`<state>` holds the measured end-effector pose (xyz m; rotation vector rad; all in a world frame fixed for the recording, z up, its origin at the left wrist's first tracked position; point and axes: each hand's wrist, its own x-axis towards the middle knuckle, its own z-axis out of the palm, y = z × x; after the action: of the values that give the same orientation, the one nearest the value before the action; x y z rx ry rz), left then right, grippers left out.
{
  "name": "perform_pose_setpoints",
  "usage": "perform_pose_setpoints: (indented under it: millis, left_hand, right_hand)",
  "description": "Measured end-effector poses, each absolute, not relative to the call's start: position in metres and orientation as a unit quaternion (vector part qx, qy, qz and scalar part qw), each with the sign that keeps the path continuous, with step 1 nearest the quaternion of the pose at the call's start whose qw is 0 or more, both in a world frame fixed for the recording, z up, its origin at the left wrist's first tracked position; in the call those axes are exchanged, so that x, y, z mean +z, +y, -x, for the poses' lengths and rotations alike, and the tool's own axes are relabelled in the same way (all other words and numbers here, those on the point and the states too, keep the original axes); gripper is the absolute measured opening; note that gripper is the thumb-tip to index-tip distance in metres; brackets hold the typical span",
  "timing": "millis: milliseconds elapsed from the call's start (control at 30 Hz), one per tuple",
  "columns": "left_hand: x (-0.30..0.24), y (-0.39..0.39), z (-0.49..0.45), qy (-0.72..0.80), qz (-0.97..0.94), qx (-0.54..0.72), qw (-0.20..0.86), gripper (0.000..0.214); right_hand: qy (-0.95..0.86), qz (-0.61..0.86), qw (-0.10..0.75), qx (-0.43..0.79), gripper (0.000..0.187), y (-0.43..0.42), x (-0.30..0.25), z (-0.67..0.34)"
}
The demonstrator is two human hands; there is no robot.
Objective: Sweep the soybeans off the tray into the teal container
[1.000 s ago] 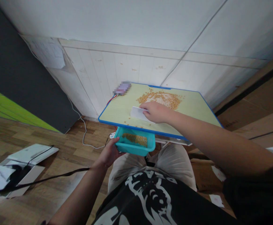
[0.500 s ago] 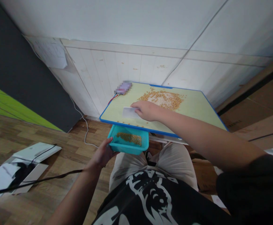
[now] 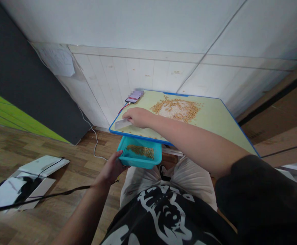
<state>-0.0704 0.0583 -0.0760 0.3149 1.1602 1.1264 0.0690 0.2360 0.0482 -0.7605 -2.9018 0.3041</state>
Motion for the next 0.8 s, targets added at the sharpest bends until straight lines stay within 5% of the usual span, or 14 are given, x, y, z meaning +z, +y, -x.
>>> perform_pose_setpoints:
  millis: [800]
  left_hand:
    - [-0.082, 0.059, 0.06, 0.483, -0.149, 0.498, 0.705, 0.058]
  right_hand:
    - [-0.969, 0.208, 0.051, 0.126, 0.032, 0.216, 0.048, -0.153]
